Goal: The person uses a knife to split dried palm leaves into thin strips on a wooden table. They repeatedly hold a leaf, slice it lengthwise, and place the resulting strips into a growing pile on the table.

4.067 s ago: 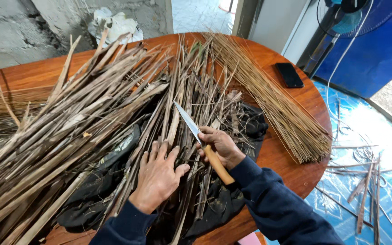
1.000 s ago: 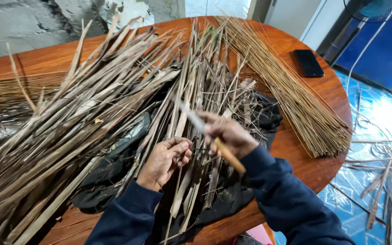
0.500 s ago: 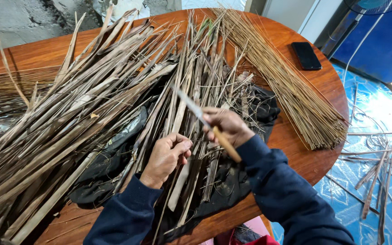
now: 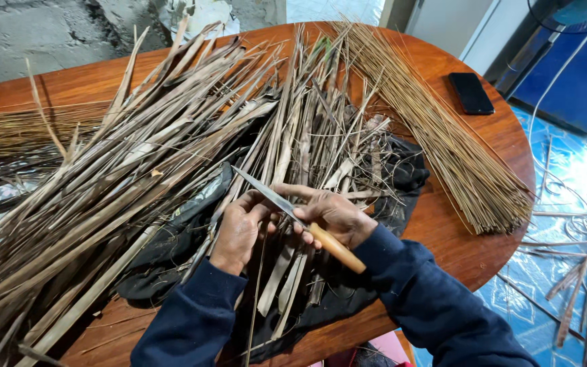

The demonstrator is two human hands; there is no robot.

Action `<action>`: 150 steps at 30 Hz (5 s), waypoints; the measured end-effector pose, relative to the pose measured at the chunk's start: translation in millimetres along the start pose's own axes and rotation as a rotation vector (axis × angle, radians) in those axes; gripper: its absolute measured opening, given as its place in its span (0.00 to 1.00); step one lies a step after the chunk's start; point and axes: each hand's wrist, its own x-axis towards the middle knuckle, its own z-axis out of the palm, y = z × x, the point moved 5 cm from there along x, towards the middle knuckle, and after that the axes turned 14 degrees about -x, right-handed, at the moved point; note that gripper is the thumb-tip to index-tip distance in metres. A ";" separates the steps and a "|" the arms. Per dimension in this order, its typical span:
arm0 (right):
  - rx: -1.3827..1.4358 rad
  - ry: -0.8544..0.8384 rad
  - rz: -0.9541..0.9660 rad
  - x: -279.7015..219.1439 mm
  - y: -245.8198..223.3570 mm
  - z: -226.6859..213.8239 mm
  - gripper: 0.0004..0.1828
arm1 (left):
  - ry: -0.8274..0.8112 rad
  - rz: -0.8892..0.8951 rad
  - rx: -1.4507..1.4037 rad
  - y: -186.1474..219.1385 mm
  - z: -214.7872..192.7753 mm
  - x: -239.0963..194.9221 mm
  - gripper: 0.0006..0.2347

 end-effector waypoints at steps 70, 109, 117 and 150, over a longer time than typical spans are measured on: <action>-0.061 0.278 -0.267 -15.1 -71.5 -81.0 0.21 | -0.257 -0.301 -0.300 -6.2 40.8 -48.4 0.04; 0.032 0.270 -0.315 -6.9 -47.5 -101.5 0.17 | -0.295 0.000 0.007 -4.6 43.2 -49.8 0.05; -0.025 0.325 -0.311 -3.5 -36.2 -81.1 0.12 | -0.236 0.880 0.910 5.6 35.7 -55.5 0.16; 0.105 0.482 -0.294 -29.4 -62.9 -113.8 0.05 | -0.469 0.841 1.223 29.1 -8.4 -170.3 0.07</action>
